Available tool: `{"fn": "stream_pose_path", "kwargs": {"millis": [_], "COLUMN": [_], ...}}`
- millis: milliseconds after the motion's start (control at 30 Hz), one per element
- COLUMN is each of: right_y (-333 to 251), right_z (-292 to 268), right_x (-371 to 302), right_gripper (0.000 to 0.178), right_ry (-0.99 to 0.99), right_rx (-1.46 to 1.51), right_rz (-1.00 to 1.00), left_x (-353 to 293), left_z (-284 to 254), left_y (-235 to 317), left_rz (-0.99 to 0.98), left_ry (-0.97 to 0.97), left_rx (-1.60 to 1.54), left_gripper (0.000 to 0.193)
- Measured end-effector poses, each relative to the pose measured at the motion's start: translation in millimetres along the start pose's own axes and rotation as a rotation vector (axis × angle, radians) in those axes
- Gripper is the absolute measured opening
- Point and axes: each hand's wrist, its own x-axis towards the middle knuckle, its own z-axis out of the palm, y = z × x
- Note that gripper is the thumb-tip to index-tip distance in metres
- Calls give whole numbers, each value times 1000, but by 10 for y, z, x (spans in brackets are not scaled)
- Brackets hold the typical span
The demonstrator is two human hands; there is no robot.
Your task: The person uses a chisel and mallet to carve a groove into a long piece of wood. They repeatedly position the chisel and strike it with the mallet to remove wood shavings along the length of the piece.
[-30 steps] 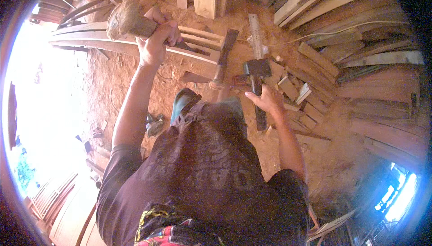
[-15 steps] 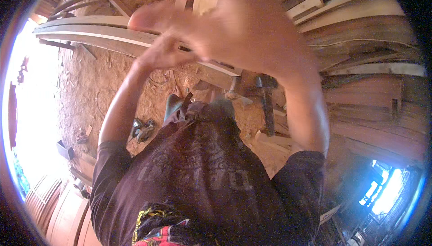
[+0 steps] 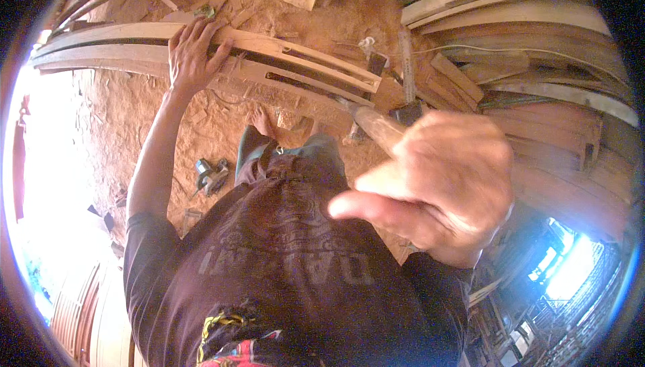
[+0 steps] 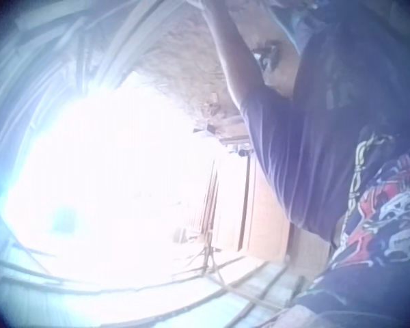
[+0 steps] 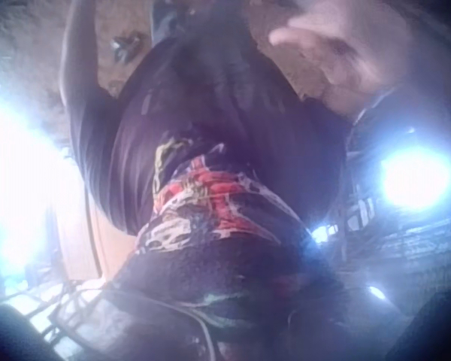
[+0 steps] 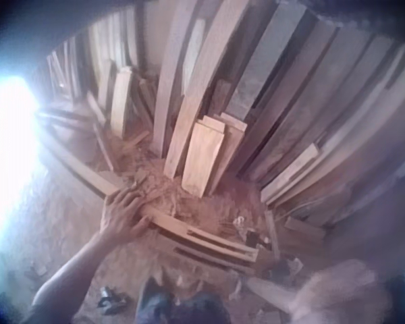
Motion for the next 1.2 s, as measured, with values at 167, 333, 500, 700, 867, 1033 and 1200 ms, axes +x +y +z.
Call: {"fn": "stream_pose_path", "kwargs": {"millis": [167, 333, 500, 700, 867, 1033, 1200], "right_y": [229, 530, 431, 797, 981, 708, 1309], "right_z": [-305, -703, -365, -537, -651, -576, -252], "right_x": [-344, -817, -755, -1127, -1886, -1417, -2490], "right_gripper": [31, 34, 35, 29, 15, 17, 18], "right_ry": [-5, -142, 84, 151, 205, 83, 603], "right_rx": [181, 325, 193, 311, 439, 272, 472], "right_rz": [-44, 5, 23, -94, 94, -14, 471], "left_x": [47, 46, 8, -22, 31, 107, 122], "left_z": [-1, 48, -7, -179, -59, 12, -84], "left_y": [16, 61, 88, 50, 82, 67, 160], "left_rz": [-21, -46, -60, -66, -71, -50, -81], "left_ry": [-23, -24, -33, -96, -153, -92, -146], "left_rx": [14, 43, 56, 159, 111, 85, 140], "left_gripper": [50, 51, 50, 47, 51, 50, 45]}}
